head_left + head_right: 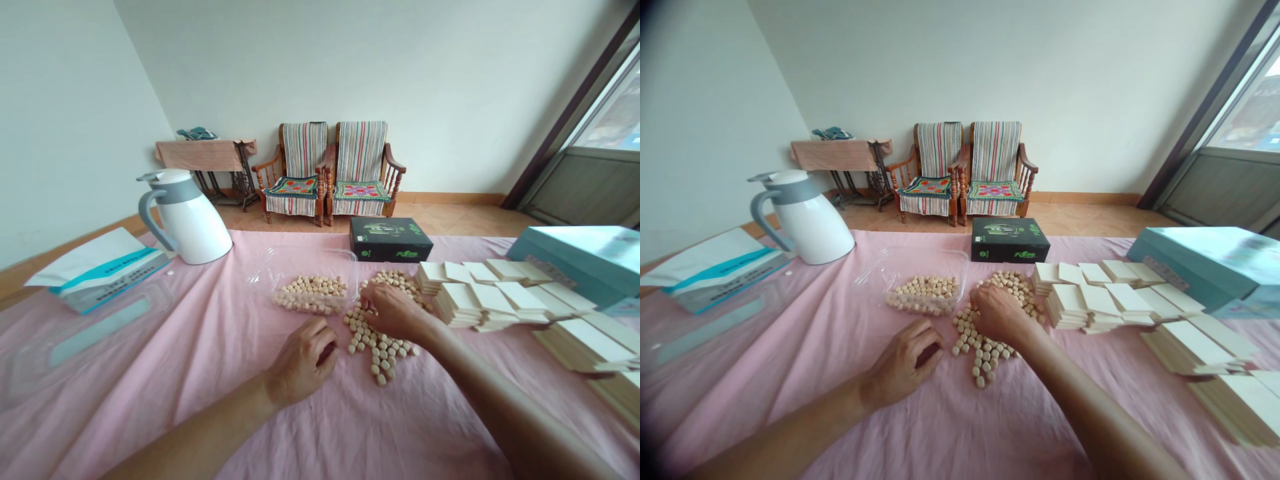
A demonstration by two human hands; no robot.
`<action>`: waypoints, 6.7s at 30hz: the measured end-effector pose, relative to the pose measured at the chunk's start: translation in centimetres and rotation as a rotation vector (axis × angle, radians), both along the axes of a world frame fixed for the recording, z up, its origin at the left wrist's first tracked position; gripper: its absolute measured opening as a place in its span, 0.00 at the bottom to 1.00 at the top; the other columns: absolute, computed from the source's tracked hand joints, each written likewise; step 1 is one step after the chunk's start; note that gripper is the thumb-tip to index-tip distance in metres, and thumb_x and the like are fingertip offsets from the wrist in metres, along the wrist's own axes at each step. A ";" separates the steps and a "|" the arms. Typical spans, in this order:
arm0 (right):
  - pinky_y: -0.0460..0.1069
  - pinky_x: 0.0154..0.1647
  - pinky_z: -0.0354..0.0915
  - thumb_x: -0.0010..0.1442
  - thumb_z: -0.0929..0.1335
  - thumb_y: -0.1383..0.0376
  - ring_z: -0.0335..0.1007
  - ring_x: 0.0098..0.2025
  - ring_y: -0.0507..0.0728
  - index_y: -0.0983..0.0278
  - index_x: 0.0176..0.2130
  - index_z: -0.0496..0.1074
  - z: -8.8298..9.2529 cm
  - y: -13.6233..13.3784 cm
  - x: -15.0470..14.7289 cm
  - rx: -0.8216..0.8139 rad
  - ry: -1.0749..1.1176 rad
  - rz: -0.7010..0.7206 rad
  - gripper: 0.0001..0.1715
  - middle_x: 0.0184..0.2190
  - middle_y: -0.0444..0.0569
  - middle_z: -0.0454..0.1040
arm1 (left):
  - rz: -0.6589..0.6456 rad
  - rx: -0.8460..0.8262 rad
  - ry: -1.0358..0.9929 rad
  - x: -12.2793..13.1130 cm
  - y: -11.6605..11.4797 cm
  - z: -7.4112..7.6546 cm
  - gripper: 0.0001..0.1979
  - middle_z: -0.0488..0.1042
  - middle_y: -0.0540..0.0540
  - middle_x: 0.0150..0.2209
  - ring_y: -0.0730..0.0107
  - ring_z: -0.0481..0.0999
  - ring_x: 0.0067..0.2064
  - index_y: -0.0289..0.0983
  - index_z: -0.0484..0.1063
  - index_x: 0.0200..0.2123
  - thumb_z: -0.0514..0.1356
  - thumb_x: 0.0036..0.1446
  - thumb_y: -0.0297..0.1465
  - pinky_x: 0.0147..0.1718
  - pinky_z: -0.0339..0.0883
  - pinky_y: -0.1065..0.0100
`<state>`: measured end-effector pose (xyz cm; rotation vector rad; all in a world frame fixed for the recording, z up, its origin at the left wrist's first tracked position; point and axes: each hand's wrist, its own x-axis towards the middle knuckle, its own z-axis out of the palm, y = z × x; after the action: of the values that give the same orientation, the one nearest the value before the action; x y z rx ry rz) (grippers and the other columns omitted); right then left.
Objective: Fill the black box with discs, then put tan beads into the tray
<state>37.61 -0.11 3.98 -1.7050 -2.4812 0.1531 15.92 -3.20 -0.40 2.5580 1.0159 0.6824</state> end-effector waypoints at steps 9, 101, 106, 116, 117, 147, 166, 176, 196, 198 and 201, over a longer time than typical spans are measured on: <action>0.47 0.31 0.55 0.44 0.63 0.73 0.66 0.32 0.54 0.65 0.30 0.69 0.1 0.7 0.9 0.066 0.100 -0.048 0.09 0.29 0.50 0.71 | -0.006 -0.011 -0.017 0.1 0.0 0.4 0.05 0.69 0.45 0.34 0.66 0.68 0.39 0.36 0.69 0.33 0.53 0.57 0.25 0.39 0.63 0.66; 0.45 0.34 0.63 0.58 0.63 0.67 0.69 0.32 0.50 0.64 0.39 0.68 3.2 0.2 0.1 0.253 0.685 -0.007 0.08 0.35 0.47 0.71 | -0.017 0.013 -0.001 0.1 0.0 0.3 0.05 0.68 0.47 0.35 0.67 0.67 0.39 0.37 0.66 0.31 0.54 0.56 0.22 0.39 0.62 0.66; 0.47 0.32 0.58 0.55 0.62 0.71 0.67 0.30 0.53 0.65 0.28 0.69 3.0 -0.4 0.6 0.045 0.209 0.016 0.08 0.27 0.48 0.72 | -0.021 0.008 -0.012 0.1 0.0 0.3 0.05 0.69 0.46 0.35 0.67 0.68 0.40 0.37 0.67 0.31 0.54 0.56 0.22 0.39 0.62 0.66; 0.49 0.42 0.59 0.47 0.64 0.74 0.69 0.43 0.58 0.65 0.36 0.71 2.3 -1.5 0.4 -0.240 -0.060 0.149 0.13 0.39 0.52 0.75 | -0.020 0.000 -0.004 0.0 0.1 -0.1 0.04 0.68 0.46 0.34 0.66 0.67 0.38 0.35 0.68 0.33 0.54 0.57 0.24 0.38 0.62 0.66; 0.49 0.42 0.59 0.47 0.64 0.74 0.69 0.43 0.58 0.65 0.35 0.71 2.1 -1.4 0.4 -0.232 -0.053 0.163 0.13 0.38 0.52 0.75 | -0.020 0.000 -0.002 0.0 0.1 -0.1 0.04 0.68 0.46 0.34 0.66 0.67 0.39 0.35 0.68 0.33 0.54 0.57 0.24 0.38 0.62 0.66; 0.51 0.41 0.60 0.49 0.63 0.75 0.69 0.44 0.60 0.67 0.36 0.72 2.2 -1.7 1.2 -0.208 -0.164 0.159 0.14 0.39 0.55 0.75 | -0.026 0.009 -0.012 0.0 0.0 0.2 0.05 0.68 0.46 0.33 0.66 0.68 0.38 0.35 0.68 0.32 0.54 0.56 0.23 0.37 0.62 0.66; 0.47 0.33 0.68 0.56 0.64 0.64 0.72 0.30 0.52 0.64 0.38 0.70 0.9 1.5 0.7 0.135 0.924 -0.098 0.09 0.29 0.46 0.75 | -0.022 0.037 -0.026 0.0 -0.1 0.2 0.07 0.69 0.46 0.37 0.66 0.69 0.41 0.37 0.69 0.36 0.54 0.55 0.22 0.40 0.65 0.66; 0.47 0.31 0.64 0.55 0.64 0.65 0.70 0.28 0.52 0.64 0.34 0.71 -1.5 2.6 2.0 0.203 0.701 -0.180 0.07 0.26 0.45 0.74 | -0.274 0.191 0.062 0.2 -0.6 0.8 0.16 0.72 0.43 0.45 0.64 0.69 0.45 0.40 0.69 0.51 0.52 0.61 0.26 0.44 0.66 0.62; 0.56 0.50 0.58 0.63 0.60 0.64 0.62 0.51 0.62 0.64 0.47 0.66 -5.0 -3.0 2.8 0.531 0.378 -0.175 0.14 0.48 0.55 0.68 | -0.013 0.442 -0.068 -1.6 1.7 5.6 0.09 0.73 0.45 0.40 0.67 0.72 0.45 0.37 0.68 0.43 0.52 0.61 0.24 0.47 0.67 0.63; 0.56 0.49 0.59 0.63 0.60 0.64 0.62 0.51 0.61 0.63 0.46 0.67 -5.2 -2.9 3.0 0.527 0.399 -0.171 0.13 0.48 0.55 0.68 | 0.086 0.510 -0.064 -2.7 3.5 7.1 0.08 0.73 0.45 0.39 0.67 0.72 0.44 0.36 0.69 0.41 0.52 0.61 0.25 0.45 0.69 0.63; 0.57 0.50 0.59 0.62 0.60 0.65 0.62 0.50 0.61 0.63 0.46 0.67 -5.6 -2.7 3.3 0.536 0.425 -0.173 0.13 0.48 0.55 0.68 | 0.223 0.661 -0.085 -3.8 5.2 8.4 0.09 0.72 0.44 0.44 0.64 0.71 0.47 0.37 0.68 0.45 0.53 0.61 0.26 0.49 0.67 0.58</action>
<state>40.88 -2.82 -1.58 -1.4586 -1.8443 -0.1427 12.14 2.04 8.05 2.9319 1.2119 1.3707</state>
